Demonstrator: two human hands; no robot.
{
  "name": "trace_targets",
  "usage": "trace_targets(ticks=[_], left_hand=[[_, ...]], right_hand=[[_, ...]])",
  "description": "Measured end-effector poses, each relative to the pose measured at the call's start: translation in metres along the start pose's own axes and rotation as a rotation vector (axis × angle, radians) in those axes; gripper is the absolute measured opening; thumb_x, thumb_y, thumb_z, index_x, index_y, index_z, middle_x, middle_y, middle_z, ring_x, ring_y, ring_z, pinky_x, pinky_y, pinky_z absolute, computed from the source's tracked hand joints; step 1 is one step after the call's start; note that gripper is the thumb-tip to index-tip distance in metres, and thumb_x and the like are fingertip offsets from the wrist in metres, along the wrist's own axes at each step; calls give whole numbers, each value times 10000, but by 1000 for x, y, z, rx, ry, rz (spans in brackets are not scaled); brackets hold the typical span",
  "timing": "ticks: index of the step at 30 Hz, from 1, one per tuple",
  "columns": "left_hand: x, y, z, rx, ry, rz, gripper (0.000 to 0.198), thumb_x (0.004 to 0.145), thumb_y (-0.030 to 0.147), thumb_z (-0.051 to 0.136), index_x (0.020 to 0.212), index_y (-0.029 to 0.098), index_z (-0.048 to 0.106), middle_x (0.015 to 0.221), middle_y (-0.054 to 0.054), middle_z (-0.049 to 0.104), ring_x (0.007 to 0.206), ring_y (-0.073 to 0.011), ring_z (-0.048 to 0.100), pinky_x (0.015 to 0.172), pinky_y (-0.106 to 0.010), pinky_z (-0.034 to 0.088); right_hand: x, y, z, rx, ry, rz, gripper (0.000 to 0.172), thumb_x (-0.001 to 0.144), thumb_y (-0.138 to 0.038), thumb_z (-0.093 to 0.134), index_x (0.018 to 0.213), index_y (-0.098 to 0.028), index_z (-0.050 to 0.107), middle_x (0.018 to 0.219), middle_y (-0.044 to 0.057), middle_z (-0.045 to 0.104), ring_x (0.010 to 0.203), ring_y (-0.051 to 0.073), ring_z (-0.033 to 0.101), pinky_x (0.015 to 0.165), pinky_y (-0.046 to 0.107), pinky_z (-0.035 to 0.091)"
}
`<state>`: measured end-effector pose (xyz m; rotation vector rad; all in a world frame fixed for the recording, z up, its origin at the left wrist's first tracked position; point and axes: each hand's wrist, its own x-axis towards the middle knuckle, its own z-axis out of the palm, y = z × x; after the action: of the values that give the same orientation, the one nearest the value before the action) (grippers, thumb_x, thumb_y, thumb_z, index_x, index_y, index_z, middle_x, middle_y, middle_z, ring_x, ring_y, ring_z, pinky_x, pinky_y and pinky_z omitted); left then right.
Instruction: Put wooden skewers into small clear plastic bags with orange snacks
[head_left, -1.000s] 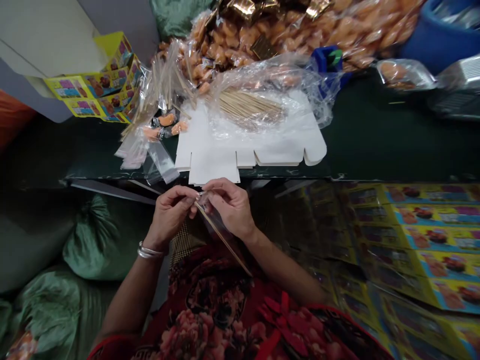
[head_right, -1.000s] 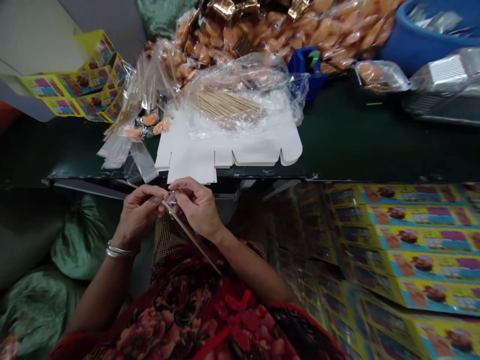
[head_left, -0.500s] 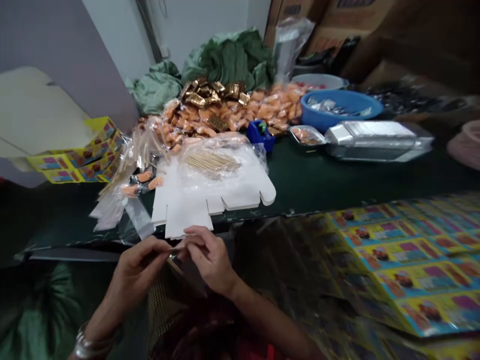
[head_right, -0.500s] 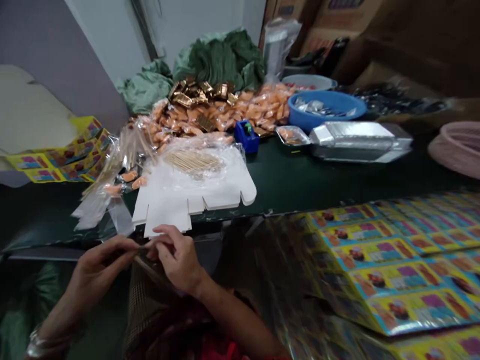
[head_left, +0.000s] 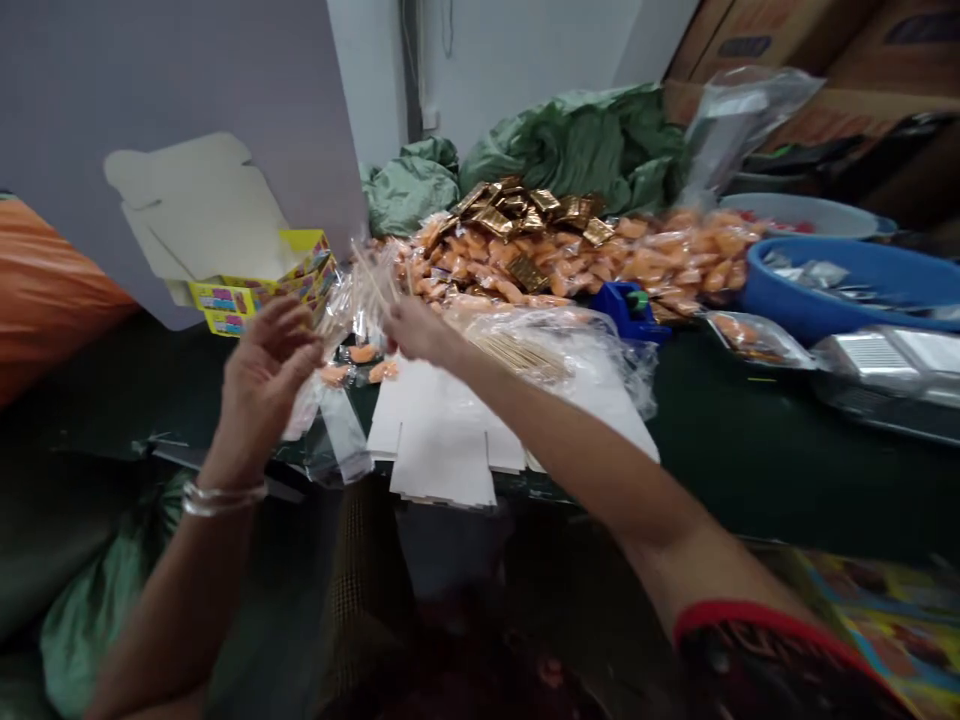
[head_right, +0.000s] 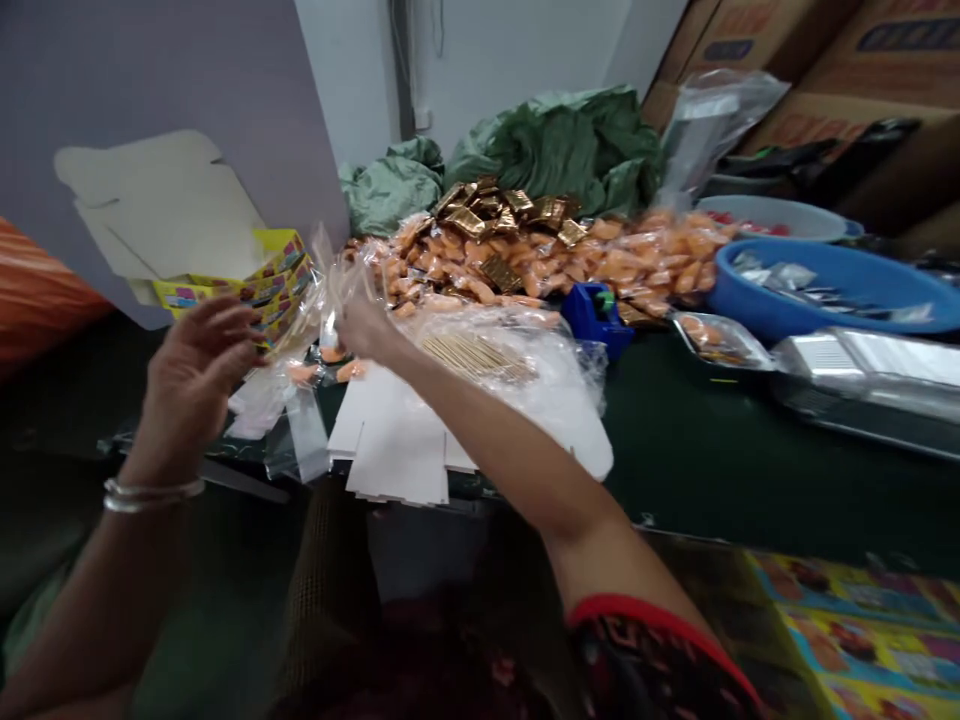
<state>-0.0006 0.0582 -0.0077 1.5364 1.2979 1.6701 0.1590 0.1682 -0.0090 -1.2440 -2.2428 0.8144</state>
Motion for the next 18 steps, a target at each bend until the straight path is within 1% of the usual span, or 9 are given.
trace_targets(ticks=[2, 3, 5, 8, 10, 12, 14, 15, 18], left_hand=[[-24, -11, -11, 66, -22, -56, 497, 756, 246, 694, 1227, 235, 537, 1187, -69, 581, 966, -156, 604, 760, -251, 543], [-37, -19, -15, 94, -53, -111, 483, 767, 258, 681, 1226, 229, 537, 1202, -80, 580, 986, -165, 602, 779, -270, 547], [-60, -36, -26, 126, -92, -212, 459, 780, 289, 662, 1216, 211, 544, 1214, -92, 583, 1018, -180, 600, 814, -301, 547], [-83, -56, -40, 145, -78, -325, 432, 771, 338, 665, 1168, 194, 576, 1157, -88, 627, 1019, -199, 619, 846, -321, 542], [-89, -62, -44, 154, -83, -385, 410, 760, 367, 678, 1125, 195, 604, 1086, -73, 665, 983, -207, 643, 849, -322, 543], [-92, -64, -40, 150, -141, -426, 386, 763, 392, 676, 1095, 204, 625, 1032, -61, 690, 933, -209, 663, 827, -316, 549], [-93, -58, -27, 126, -225, -416, 366, 774, 405, 667, 1081, 208, 635, 1003, -58, 701, 880, -203, 675, 790, -302, 555], [-94, -53, -18, 110, -258, -388, 353, 781, 401, 662, 1074, 206, 637, 995, -58, 702, 860, -198, 676, 776, -295, 555], [-107, -31, 11, 85, -326, -246, 273, 822, 338, 625, 1059, 202, 638, 959, -55, 700, 829, -178, 670, 752, -272, 546]], right_hand=[[67, -15, -1, -94, 50, -13, 198, 857, -144, 534, 718, -96, 666, 654, 108, 678, 701, 208, 653, 644, 284, 506], [87, -22, 3, -127, 68, -12, 129, 831, -150, 583, 771, -81, 674, 727, 130, 691, 799, 238, 658, 704, 300, 506], [93, -30, 18, -174, 116, -59, 159, 797, -193, 649, 899, -71, 666, 887, 156, 693, 937, 266, 633, 782, 315, 486], [24, -24, 35, -259, 136, -313, 161, 838, -254, 603, 938, -134, 644, 902, 94, 683, 848, 197, 619, 735, 272, 462], [-44, -10, 32, -267, -33, -439, 125, 856, -256, 572, 792, -175, 643, 736, 25, 660, 658, 132, 575, 637, 233, 428], [-98, 13, 13, -352, -138, -309, 156, 849, -212, 572, 709, -184, 634, 631, 4, 628, 565, 110, 530, 581, 222, 392], [-122, 43, -14, -615, -31, 91, 184, 847, -134, 536, 702, -161, 647, 662, 43, 653, 604, 135, 564, 607, 245, 406], [-122, 60, -28, -728, 9, 283, 205, 848, -93, 509, 720, -149, 659, 711, 70, 672, 664, 157, 596, 648, 262, 426], [-92, 103, -55, -761, 33, 364, 175, 874, -88, 512, 813, -96, 676, 850, 132, 686, 814, 205, 633, 730, 313, 474]])
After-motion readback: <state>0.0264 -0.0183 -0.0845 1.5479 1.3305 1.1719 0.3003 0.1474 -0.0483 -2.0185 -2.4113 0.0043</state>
